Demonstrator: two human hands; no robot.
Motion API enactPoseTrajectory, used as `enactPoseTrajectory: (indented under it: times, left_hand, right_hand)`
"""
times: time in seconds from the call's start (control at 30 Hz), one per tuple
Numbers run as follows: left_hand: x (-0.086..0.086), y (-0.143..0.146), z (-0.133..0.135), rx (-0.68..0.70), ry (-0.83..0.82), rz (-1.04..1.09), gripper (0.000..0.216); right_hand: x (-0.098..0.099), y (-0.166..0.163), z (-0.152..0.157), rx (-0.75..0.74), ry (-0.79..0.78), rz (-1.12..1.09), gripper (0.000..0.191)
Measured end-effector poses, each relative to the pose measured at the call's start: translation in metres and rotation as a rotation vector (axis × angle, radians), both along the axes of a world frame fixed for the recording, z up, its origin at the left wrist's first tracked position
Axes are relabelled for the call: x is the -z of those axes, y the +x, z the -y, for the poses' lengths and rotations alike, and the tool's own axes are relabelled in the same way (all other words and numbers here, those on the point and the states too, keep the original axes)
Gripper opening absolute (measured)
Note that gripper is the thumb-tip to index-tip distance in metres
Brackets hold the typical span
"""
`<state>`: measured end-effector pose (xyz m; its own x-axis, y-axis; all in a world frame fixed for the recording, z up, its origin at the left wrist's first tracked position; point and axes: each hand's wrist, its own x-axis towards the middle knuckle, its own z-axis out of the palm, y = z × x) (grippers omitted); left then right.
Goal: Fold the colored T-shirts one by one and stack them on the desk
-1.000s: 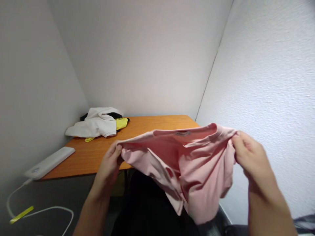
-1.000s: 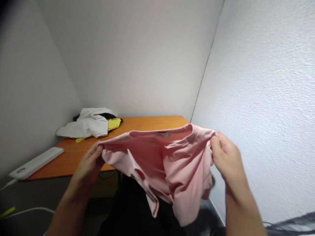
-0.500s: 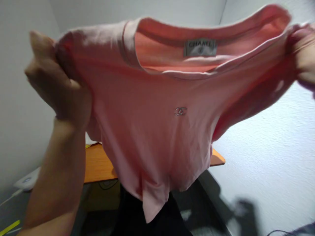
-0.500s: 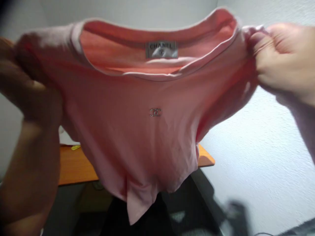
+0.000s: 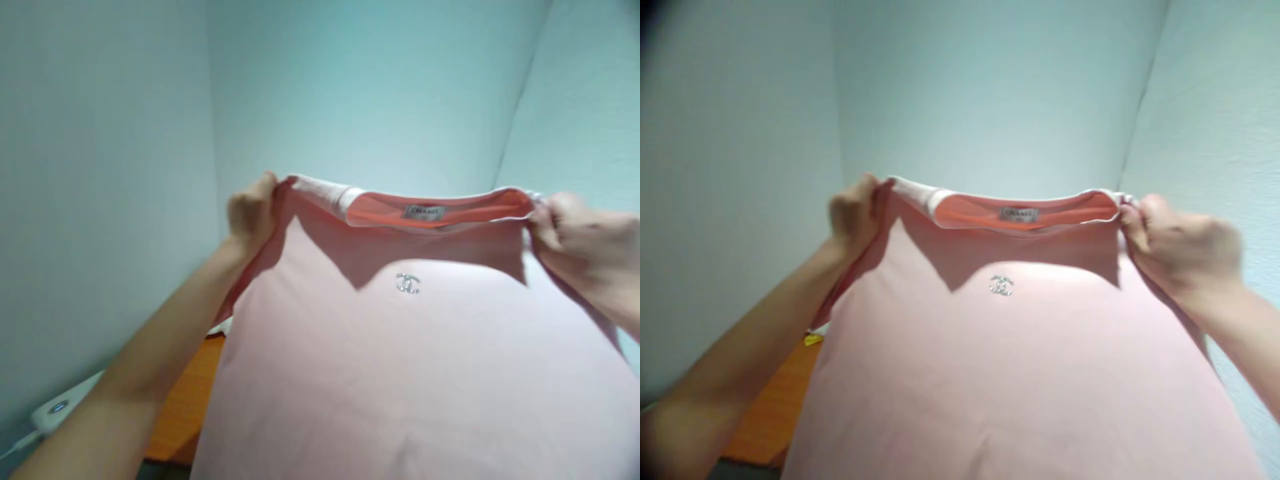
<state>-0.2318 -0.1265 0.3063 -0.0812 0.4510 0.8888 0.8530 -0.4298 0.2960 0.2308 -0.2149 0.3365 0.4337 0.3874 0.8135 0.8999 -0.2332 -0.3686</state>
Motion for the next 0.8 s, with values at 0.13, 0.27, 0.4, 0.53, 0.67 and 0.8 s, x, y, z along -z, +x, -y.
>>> enactPoseTrajectory:
  times: [0.13,0.27,0.4,0.53,0.67,0.8]
  left_hand:
    - [0.033,0.013,-0.081,-0.027,-0.349,-0.272,0.048]
    - [0.125,-0.019,-0.118,-0.010,-0.521,-0.389,0.028]
    - [0.231,-0.057,-0.112,0.053,-0.634,-0.549,0.016]
    - [0.282,-0.083,-0.113,0.053,-0.656,-0.588,0.019]
    - [0.292,-0.108,-0.119,0.096,-0.656,-0.561,0.029]
    - [0.291,-0.137,-0.117,0.096,-0.677,-0.616,0.035]
  right_hand:
    - [0.052,-0.054,-0.118,-0.004,-0.256,0.312,0.073]
    - [0.173,-0.089,-0.183,-0.148,-0.642,0.276,0.045]
    - [0.299,-0.097,-0.200,-0.227,-0.994,0.201,0.057]
    - [0.356,-0.091,-0.207,-0.200,-1.095,0.068,0.069]
    - [0.359,-0.087,-0.212,-0.207,-1.034,0.074,0.070]
    - [0.356,-0.090,-0.214,-0.215,-1.038,0.072,0.070]
